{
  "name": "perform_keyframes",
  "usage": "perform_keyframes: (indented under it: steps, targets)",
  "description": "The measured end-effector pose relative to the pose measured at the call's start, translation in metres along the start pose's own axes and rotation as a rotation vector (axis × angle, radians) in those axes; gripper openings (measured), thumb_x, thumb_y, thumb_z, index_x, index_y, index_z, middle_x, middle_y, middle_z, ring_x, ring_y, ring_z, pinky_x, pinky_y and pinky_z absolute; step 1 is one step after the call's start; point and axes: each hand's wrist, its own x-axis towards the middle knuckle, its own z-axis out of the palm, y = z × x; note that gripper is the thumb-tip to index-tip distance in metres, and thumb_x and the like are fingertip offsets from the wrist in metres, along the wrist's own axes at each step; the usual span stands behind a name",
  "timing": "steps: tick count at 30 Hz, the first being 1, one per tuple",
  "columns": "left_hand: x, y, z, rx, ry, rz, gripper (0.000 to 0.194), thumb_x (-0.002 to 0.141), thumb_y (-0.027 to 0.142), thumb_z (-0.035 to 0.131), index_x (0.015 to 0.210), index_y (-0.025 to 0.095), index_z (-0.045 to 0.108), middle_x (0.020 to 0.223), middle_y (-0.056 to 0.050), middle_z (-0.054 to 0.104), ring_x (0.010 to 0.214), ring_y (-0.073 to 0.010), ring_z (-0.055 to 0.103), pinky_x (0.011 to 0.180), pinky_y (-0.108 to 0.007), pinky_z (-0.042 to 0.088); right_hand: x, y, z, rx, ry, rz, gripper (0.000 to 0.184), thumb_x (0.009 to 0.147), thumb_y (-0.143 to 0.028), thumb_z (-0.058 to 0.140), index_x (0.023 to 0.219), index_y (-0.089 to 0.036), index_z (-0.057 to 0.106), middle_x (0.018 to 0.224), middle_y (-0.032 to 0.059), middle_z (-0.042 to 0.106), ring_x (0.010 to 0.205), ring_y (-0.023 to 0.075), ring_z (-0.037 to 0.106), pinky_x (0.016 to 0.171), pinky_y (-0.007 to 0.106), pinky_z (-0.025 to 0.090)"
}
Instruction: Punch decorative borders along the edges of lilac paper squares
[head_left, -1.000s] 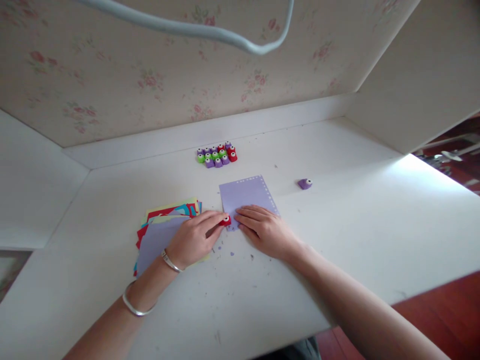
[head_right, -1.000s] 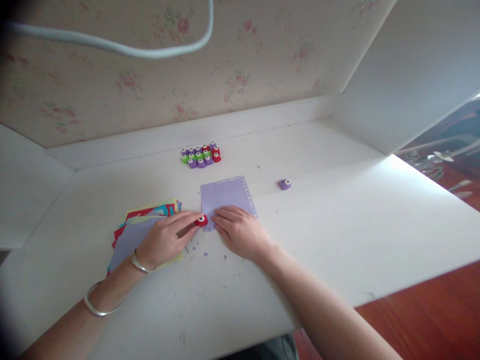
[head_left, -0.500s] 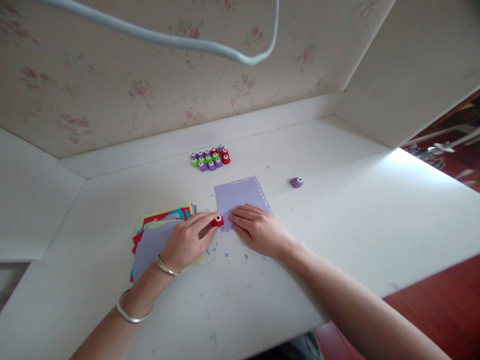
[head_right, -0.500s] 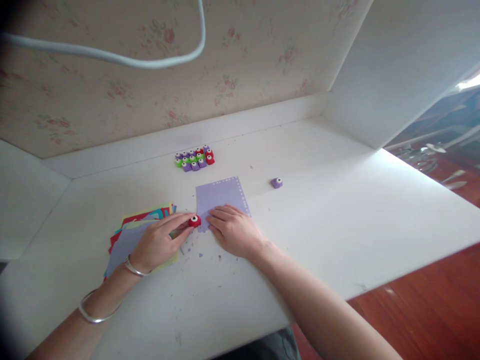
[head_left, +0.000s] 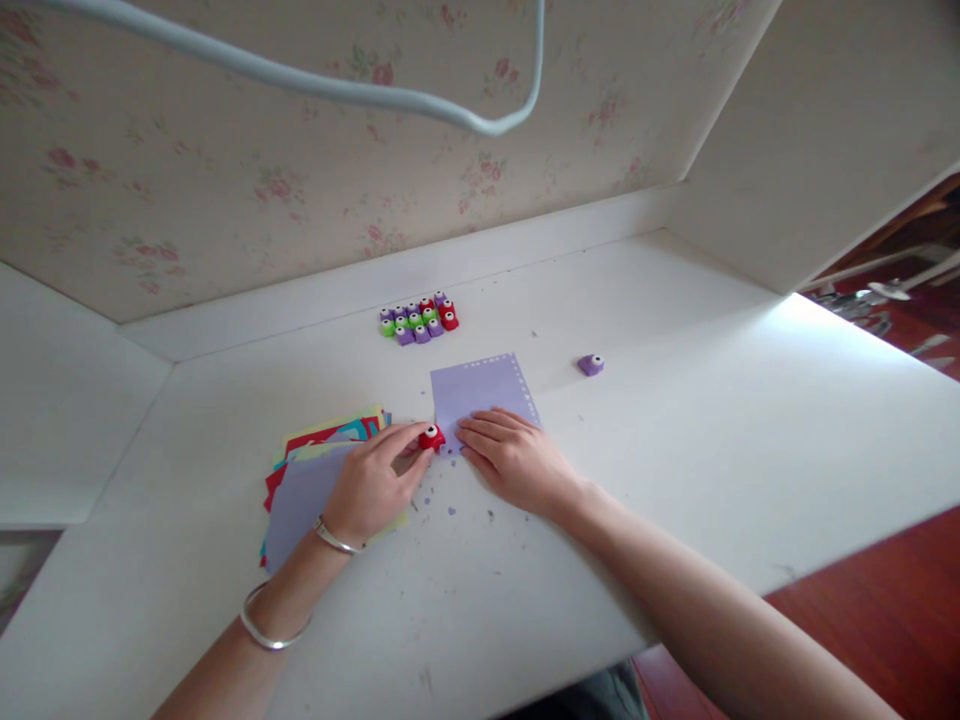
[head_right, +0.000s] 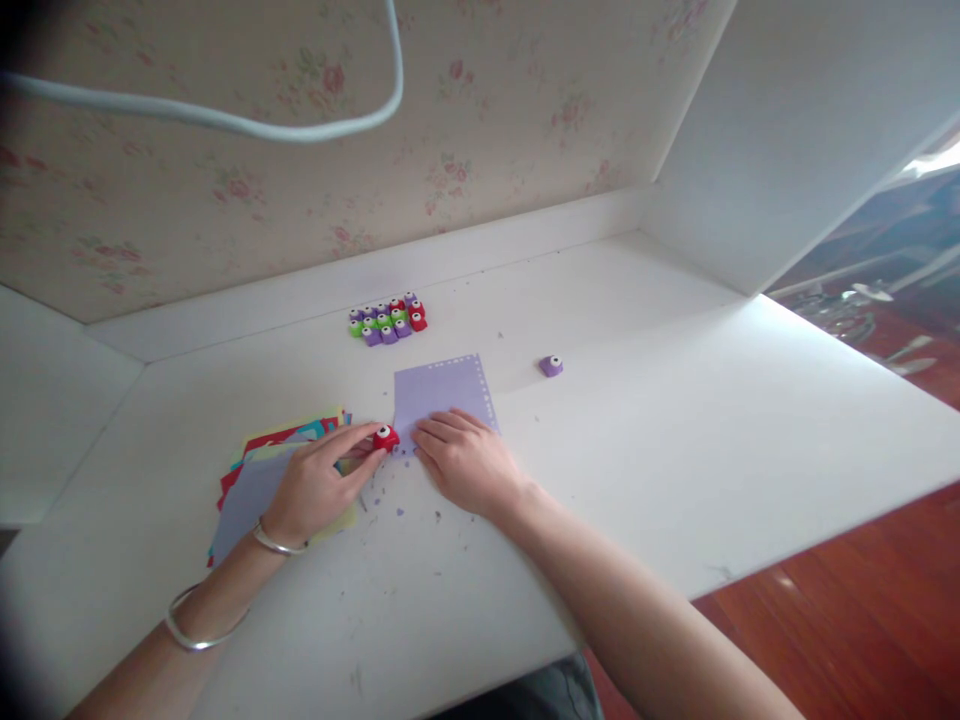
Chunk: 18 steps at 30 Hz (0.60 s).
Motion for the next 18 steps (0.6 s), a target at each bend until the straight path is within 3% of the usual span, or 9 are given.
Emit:
perform_keyframes:
  steps: [5, 11, 15, 18]
  targets:
    - [0.0, 0.004, 0.007, -0.013, 0.058, -0.102, 0.027, 0.09, 0.029, 0.063, 0.116, 0.02, 0.065, 0.109, -0.007, 0.073, 0.087, -0.019, 0.072, 0.085, -0.034, 0.061, 0.002, -0.001, -0.001, -0.017, 0.004, 0.02, 0.03, 0.095, -0.036, 0.058, 0.12, -0.021, 0.066, 0.116, 0.0084, 0.072, 0.112, 0.024, 0.065, 0.105, 0.042, 0.047]
    - [0.0, 0.007, 0.015, -0.199, 0.081, -0.238, 0.029, 0.089, 0.031, 0.065, 0.116, 0.02, 0.064, 0.108, -0.008, 0.074, 0.087, -0.0195, 0.074, 0.082, -0.032, 0.062, 0.006, -0.004, 0.002, -0.121, 0.03, -0.003, 0.025, 0.099, -0.018, 0.049, 0.117, -0.02, 0.065, 0.11, 0.0074, 0.074, 0.104, 0.0218, 0.067, 0.102, 0.041, 0.046]
    - [0.004, 0.011, 0.014, -0.311, 0.1, -0.385, 0.027, 0.088, 0.03, 0.067, 0.113, 0.02, 0.065, 0.099, -0.005, 0.076, 0.085, -0.02, 0.075, 0.078, -0.03, 0.063, 0.006, -0.005, 0.001, -0.158, 0.049, -0.036, 0.027, 0.096, -0.014, 0.05, 0.119, -0.019, 0.063, 0.112, 0.0082, 0.073, 0.106, 0.0226, 0.066, 0.105, 0.043, 0.043]
    - [0.006, 0.012, 0.013, -0.388, 0.102, -0.411, 0.026, 0.087, 0.031, 0.067, 0.111, 0.02, 0.065, 0.097, -0.005, 0.076, 0.082, -0.0198, 0.075, 0.073, -0.028, 0.063, 0.006, -0.005, 0.0, -0.174, 0.064, -0.048, 0.026, 0.096, -0.013, 0.05, 0.118, -0.019, 0.063, 0.112, 0.0086, 0.073, 0.105, 0.0227, 0.066, 0.106, 0.043, 0.042]
